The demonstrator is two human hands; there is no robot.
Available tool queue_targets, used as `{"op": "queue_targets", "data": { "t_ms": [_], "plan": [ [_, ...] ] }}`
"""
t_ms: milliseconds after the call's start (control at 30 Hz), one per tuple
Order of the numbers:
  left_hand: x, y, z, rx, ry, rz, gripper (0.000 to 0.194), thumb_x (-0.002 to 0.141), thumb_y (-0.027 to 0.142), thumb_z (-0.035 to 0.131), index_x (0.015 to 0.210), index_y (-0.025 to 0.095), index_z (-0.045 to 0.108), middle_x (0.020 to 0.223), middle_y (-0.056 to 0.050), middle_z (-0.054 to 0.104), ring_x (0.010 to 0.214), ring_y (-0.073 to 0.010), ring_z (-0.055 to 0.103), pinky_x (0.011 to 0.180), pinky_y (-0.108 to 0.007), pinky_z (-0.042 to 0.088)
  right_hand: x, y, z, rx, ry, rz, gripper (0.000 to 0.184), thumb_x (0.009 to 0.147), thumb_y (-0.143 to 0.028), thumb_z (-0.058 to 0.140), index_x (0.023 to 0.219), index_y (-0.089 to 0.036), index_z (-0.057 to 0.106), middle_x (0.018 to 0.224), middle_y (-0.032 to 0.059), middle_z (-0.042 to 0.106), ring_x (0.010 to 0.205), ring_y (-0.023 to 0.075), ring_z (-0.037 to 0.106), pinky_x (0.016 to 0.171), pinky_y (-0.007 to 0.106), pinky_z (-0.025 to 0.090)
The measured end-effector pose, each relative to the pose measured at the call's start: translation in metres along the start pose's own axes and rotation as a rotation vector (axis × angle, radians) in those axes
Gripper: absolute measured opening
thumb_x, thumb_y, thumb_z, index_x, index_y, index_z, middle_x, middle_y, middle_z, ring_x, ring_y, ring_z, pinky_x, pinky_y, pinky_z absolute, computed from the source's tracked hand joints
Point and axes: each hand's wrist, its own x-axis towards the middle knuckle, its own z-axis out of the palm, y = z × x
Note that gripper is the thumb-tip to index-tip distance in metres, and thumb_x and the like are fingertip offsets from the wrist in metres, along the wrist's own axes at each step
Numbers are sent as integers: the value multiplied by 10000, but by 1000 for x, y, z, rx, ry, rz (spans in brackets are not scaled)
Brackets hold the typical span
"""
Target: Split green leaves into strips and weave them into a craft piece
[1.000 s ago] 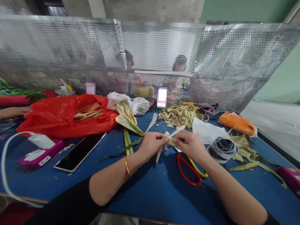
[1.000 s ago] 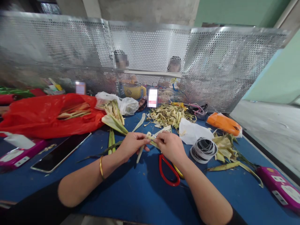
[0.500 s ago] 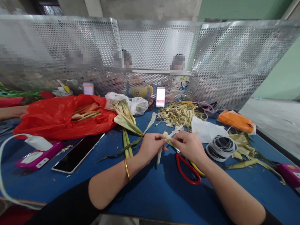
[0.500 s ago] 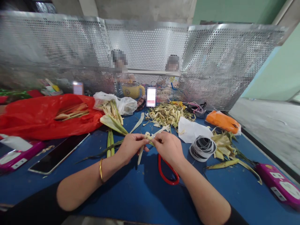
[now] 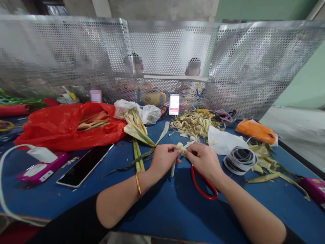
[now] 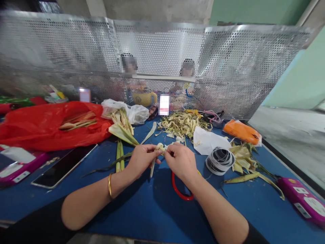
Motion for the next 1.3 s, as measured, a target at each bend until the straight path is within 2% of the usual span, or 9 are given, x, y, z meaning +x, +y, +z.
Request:
{"op": "queue_targets", "data": {
  "t_ms": [267, 367, 467, 600, 767, 867, 967, 1133, 1300],
  "plan": [
    [0, -2, 1, 34, -86, 8, 180, 748, 291, 643, 800, 152, 744, 522, -6, 649, 398, -100, 501, 401, -190, 332, 0, 1, 5, 15, -6, -6, 274, 829, -263, 520, 564, -193, 515, 644, 5, 551, 583, 123, 484, 535, 238, 281],
    [-3, 2, 1, 5, -128, 22, 185, 752, 312, 647, 750, 148, 733, 499, 0, 629, 400, -92, 502, 396, -181, 316, 3, 7, 4, 156, -39, 70, 102, 803, -282, 574, 752, -195, 592, 603, -23, 555, 564, 125, 487, 540, 236, 308],
    [-6, 8, 1, -4, -174, 3, 160, 759, 275, 625, 736, 148, 720, 472, 5, 606, 404, -98, 519, 389, -176, 321, 7, 11, -2, 381, -160, 84, 184, 779, -321, 607, 891, -175, 609, 586, -43, 541, 538, 117, 463, 524, 234, 320],
    [-8, 11, 0, 21, -226, -39, 118, 737, 188, 601, 673, 143, 688, 454, 1, 590, 401, -100, 526, 378, -173, 312, 9, 12, -11, 638, -400, 29, 234, 791, -388, 603, 805, -156, 625, 668, -5, 604, 600, 116, 501, 558, 234, 364],
    [-11, 11, 1, 46, -277, -70, 148, 745, 225, 602, 681, 130, 696, 435, 4, 572, 372, -84, 493, 382, -169, 303, 10, 17, -3, 545, -309, 47, 309, 794, -443, 593, 687, -156, 629, 630, 1, 594, 600, 121, 502, 554, 239, 364],
    [-12, 11, 0, 63, -323, -67, 163, 745, 249, 613, 703, 120, 703, 449, 4, 582, 360, -73, 465, 388, -169, 317, 12, 19, 5, 578, -265, 123, 263, 714, -400, 654, 620, -160, 600, 575, -14, 560, 565, 113, 477, 534, 238, 349],
    [-13, 11, 0, 48, -362, -58, 186, 749, 279, 620, 714, 113, 695, 477, -9, 605, 380, -76, 476, 387, -168, 320, 11, 16, 4, 765, -260, 220, 218, 641, -348, 700, 603, -164, 589, 562, -25, 556, 554, 106, 480, 535, 235, 359],
    [-13, 13, 0, -95, -425, -59, 168, 749, 267, 621, 758, 115, 693, 544, -32, 652, 422, -87, 514, 393, -173, 353, 8, 9, -3, 1129, -314, 439, 222, 613, -322, 731, 657, -171, 575, 524, -31, 568, 457, 91, 476, 455, 218, 339],
    [-20, 15, 2, -108, -591, -85, 210, 748, 306, 655, 768, 106, 718, 512, -26, 633, 379, -67, 472, 381, -169, 335, 7, 10, 7, 1230, -330, 510, 227, 589, -280, 742, 666, -167, 560, 423, -96, 401, 356, 41, 303, 374, 194, 215]
  ]
}}
